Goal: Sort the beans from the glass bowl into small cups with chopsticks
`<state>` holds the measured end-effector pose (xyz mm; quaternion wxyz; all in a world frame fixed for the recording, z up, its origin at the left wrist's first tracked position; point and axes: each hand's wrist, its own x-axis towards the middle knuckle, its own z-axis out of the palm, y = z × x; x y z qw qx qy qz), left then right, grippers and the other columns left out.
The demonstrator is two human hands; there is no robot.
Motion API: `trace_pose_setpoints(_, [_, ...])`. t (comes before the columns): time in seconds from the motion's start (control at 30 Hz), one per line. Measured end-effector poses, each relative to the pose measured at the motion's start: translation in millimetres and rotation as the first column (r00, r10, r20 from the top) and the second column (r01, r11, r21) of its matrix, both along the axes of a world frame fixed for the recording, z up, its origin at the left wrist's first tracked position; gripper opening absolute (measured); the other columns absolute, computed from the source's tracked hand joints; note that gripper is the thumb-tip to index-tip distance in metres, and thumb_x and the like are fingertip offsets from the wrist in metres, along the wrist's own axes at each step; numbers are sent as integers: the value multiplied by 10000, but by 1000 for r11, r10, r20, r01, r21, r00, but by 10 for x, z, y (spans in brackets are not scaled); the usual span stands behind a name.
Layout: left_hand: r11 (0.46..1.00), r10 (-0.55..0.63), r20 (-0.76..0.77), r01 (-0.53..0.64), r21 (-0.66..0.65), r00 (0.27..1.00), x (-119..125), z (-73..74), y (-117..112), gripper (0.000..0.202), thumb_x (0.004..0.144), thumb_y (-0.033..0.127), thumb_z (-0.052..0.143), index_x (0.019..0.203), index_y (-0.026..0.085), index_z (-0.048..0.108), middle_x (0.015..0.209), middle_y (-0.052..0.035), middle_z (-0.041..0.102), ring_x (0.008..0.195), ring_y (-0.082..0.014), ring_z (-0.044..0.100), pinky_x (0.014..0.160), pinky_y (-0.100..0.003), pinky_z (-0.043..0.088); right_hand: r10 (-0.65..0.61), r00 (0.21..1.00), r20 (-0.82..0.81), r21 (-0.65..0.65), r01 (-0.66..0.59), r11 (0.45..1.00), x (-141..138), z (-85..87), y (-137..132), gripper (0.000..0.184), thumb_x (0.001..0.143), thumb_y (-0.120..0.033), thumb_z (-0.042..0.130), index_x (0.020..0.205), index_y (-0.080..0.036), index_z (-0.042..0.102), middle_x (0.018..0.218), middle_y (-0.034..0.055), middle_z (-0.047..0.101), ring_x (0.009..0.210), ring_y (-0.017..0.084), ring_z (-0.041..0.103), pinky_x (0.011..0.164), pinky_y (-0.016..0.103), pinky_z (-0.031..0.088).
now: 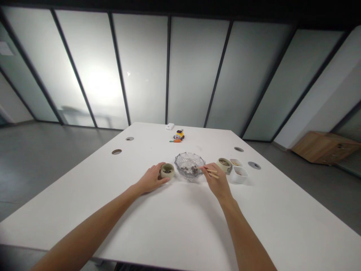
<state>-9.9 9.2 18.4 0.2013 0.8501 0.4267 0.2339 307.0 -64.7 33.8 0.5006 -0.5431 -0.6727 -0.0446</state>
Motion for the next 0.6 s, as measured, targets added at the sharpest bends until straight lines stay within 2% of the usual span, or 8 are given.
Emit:
trace_pose_setpoints(0.33, [1000,-5,-11,5,-14,1000,1,17,-12,634,944,459,744,1503,248,529,1453,-148,685,1310,-387,653,1113,-535,512,14,999,-31,-32,-15,999,36,-13,21,568,997,-772,589,812,-254,731,824,76,752,776,256,684,735,419,556])
trace_pose_setpoints(0.6, [1000,12,-14,-12,-13,1000,4,-21,11,677,931,463,759,1528,258,515,1459,-141,690,1333,-387,648,1135,-537,502,20,999,-31,-6,-20,1000,46,-32,28,522,1014,-729,598,834,-259,734,838,77,760,793,259,691,757,422,570])
